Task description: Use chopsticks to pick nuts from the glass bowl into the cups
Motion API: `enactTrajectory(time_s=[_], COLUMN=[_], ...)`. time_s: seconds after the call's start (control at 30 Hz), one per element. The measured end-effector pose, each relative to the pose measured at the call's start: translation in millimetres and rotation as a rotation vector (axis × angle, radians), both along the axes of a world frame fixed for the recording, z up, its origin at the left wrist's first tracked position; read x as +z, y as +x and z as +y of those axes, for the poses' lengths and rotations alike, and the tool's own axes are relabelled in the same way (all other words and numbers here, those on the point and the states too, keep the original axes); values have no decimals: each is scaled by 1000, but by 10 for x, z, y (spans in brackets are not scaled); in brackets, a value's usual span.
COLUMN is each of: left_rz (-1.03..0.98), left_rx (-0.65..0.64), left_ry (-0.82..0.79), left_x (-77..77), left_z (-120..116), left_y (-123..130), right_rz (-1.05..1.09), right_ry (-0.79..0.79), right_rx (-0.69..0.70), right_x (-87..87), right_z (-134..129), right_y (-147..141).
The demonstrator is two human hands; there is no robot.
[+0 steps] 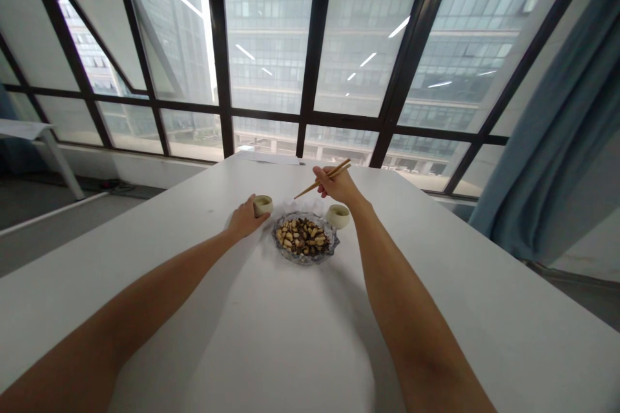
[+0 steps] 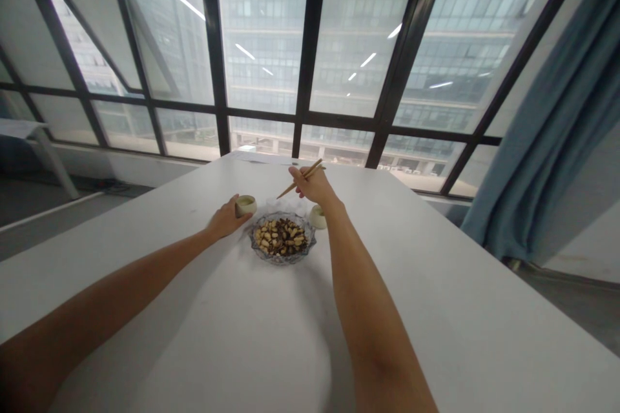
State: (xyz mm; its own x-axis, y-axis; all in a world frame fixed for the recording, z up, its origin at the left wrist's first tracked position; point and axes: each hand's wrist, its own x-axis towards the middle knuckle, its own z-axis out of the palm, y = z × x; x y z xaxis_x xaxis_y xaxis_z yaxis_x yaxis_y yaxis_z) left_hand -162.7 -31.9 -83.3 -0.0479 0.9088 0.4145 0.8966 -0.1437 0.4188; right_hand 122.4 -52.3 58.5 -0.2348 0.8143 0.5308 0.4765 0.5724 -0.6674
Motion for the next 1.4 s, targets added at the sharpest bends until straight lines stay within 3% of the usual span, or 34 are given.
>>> enactTrajectory(time_s=[0.13, 0.23, 0.37, 0.5, 0.6, 0.7, 0.77, 0.87, 1.03, 1.2, 1.4], left_rz=[0, 3, 10, 1, -4, -6, 0, 12, 27, 31, 32], left_rx=[-7, -8, 1, -6, -15, -7, 2, 9, 8, 8, 4], left_ry=[7, 1, -4, -9, -3, -6, -11, -5, -6, -17, -12], left_x=[-13, -17, -11, -6, -14, -32, -43, -45, -19, -19, -23], left_z=[0, 2, -2, -9, -3, 10, 19, 23, 17, 21, 7], left_y=[-5, -9, -11, -17, -27, -35, -35, -27, -18, -19, -16], right_rz=[8, -29, -108, -191, -216, -182, -182, -268, -358, -217, -165], right_ry=[-69, -160, -415, -570, -568, -471, -437, -543, -712, -618, -470], right_rx=[-3, 87, 255, 264, 177, 93, 101, 178, 179, 93, 16], right_x=[134, 181, 141, 93, 127, 226, 299, 356, 246, 132, 159], right_z=[-120, -180, -212, -215, -221, -270, -332, -427, -393, -226, -201], right_y=[93, 115, 48, 3, 39, 101, 128, 121, 30, 24, 97])
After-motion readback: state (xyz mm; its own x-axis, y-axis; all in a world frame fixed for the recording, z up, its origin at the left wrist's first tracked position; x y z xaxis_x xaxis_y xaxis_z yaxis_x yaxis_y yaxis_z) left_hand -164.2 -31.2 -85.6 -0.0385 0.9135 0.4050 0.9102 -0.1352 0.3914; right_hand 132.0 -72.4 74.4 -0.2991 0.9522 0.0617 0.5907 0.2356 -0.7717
